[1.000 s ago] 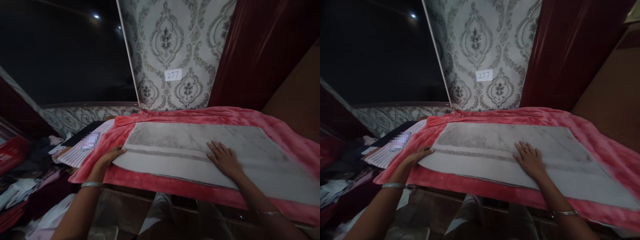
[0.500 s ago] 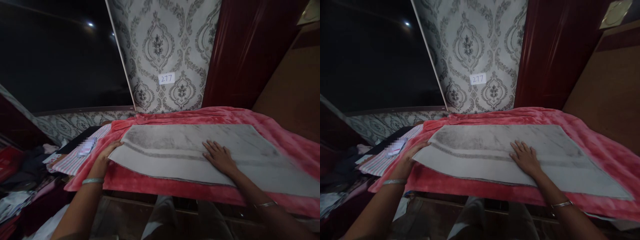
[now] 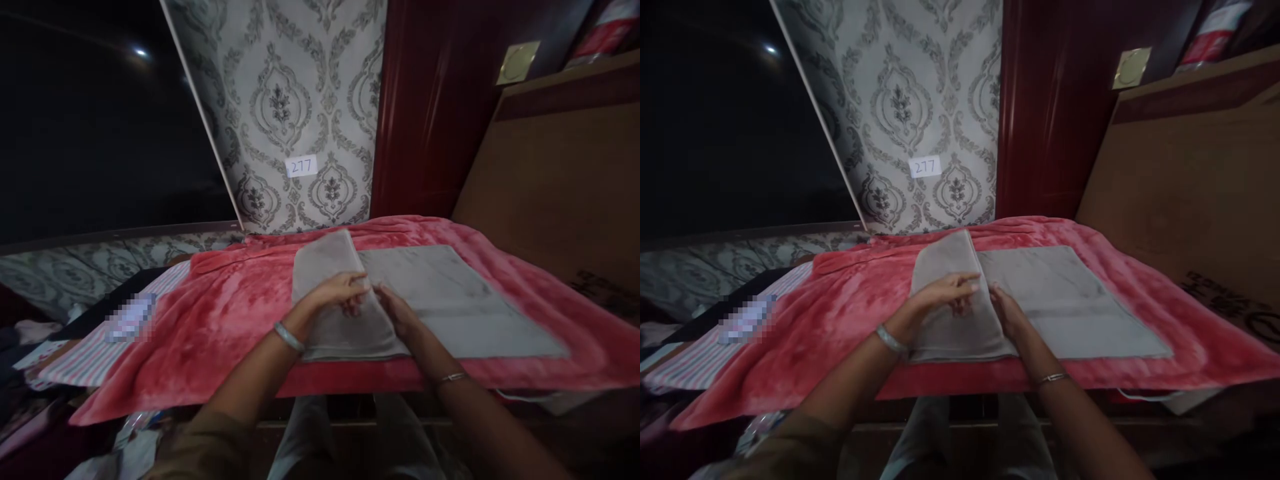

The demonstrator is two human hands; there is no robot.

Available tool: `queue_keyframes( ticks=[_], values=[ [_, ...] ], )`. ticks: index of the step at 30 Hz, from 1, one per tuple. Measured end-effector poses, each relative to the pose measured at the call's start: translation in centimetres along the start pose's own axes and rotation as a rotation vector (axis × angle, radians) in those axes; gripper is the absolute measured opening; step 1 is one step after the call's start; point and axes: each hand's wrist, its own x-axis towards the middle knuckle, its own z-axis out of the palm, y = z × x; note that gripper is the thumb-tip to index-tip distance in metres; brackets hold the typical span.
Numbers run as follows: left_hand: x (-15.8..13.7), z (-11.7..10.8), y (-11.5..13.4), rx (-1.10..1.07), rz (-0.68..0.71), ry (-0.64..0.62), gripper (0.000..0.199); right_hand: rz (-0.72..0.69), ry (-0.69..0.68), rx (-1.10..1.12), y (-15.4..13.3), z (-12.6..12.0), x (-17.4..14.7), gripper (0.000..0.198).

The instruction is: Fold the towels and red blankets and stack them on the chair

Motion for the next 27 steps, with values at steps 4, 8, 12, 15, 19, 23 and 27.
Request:
queue_keyframes(
  ticks=[4, 8, 12, 15, 19, 23, 27],
  values=[
    [0.0, -3.5, -4.4, 0.08, 0.164, 0.445, 0.032, -0.012, -0.046, 0.098, 1.5, -0.5, 0.0, 0.038],
    [-0.8, -9.8, -8.1, -0.074, 0.215, 1.018, 0.029, -0.022, -0.029, 0.008, 1.1, -0.4, 1.3, 0.034],
    [-0.6, -10.8, -11.8, -0.189, 0.106, 1.009, 0.035, 0.008, 0.164, -0.193, 0.1, 0.1, 3.4, 0.033],
    [0.3, -9.5, -13.8, -0.227, 0.086, 0.952, 0.038, -0.009, 0.227, -0.248, -0.6, 0.0, 4.1, 0.037],
    [1.1, -8.7, -15.1, -0.163, 0.154, 0.841, 0.041, -0.008, 0.285, -0.322, -0.7, -1.0, 3.0, 0.042],
    [0.8, -9.3, -15.7, -0.194, 0.191, 0.748, 0.053, 0.04, 0.339, -0.405, -0.2, -1.5, 1.9, 0.027],
    [0.9, -9.9, -15.0, -0.25, 0.122, 0.722, 0.057, 0.062, 0.377, -0.504, -0.4, -1.4, 2.4, 0.028]
  ],
)
